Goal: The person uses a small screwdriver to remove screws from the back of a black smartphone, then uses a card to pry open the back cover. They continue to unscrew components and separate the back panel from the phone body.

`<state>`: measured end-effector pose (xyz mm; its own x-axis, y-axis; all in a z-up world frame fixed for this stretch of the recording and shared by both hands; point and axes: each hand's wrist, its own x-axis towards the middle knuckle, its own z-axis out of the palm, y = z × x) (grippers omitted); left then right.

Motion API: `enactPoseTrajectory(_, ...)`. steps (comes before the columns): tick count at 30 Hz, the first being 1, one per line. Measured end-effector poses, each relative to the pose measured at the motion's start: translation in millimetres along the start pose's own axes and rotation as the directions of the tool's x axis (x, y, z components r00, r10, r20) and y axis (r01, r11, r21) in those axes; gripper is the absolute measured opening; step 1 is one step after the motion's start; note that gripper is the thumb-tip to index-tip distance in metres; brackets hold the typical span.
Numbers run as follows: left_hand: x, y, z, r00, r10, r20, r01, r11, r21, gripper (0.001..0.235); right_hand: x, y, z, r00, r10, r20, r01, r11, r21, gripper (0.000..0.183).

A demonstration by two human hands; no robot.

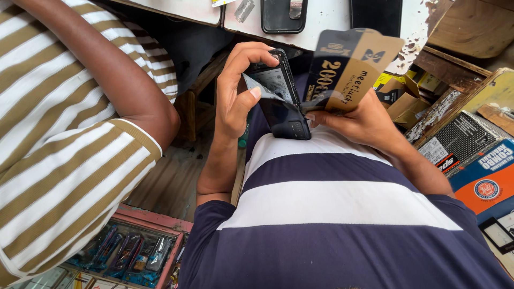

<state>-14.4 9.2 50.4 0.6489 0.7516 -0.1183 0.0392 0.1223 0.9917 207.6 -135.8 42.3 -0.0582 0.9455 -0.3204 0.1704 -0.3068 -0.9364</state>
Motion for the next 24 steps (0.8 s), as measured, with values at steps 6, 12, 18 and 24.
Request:
enactPoseTrajectory(6,-8.2,-1.9,-0.7,0.999,0.018,-0.028,-0.017,0.999,0.03,0.052,-5.5,6.8,3.2,0.993,0.117,0.02,-0.119,0.976,0.182,0.024)
enactPoseTrajectory(12,-7.8,-10.2,-1.4,1.0,-0.004,-0.029,0.003,1.0,-0.019,0.055,-7.2,5.8,1.1,0.992,0.125,0.012,-0.125,0.992,0.023,0.026)
enactPoseTrajectory(18,-8.5,-14.8,-3.3,0.999,-0.006,-0.049,0.005,1.0,-0.013,0.056,-5.1,6.5,-1.7,0.992,0.115,0.049,-0.116,0.993,0.017,0.023)
enactPoseTrajectory(24,-10.5,-19.3,-1.3,0.998,-0.01,-0.069,0.006,0.998,-0.059,0.056,-6.9,10.5,-4.7,0.997,0.044,0.067,-0.035,0.992,-0.121,0.026)
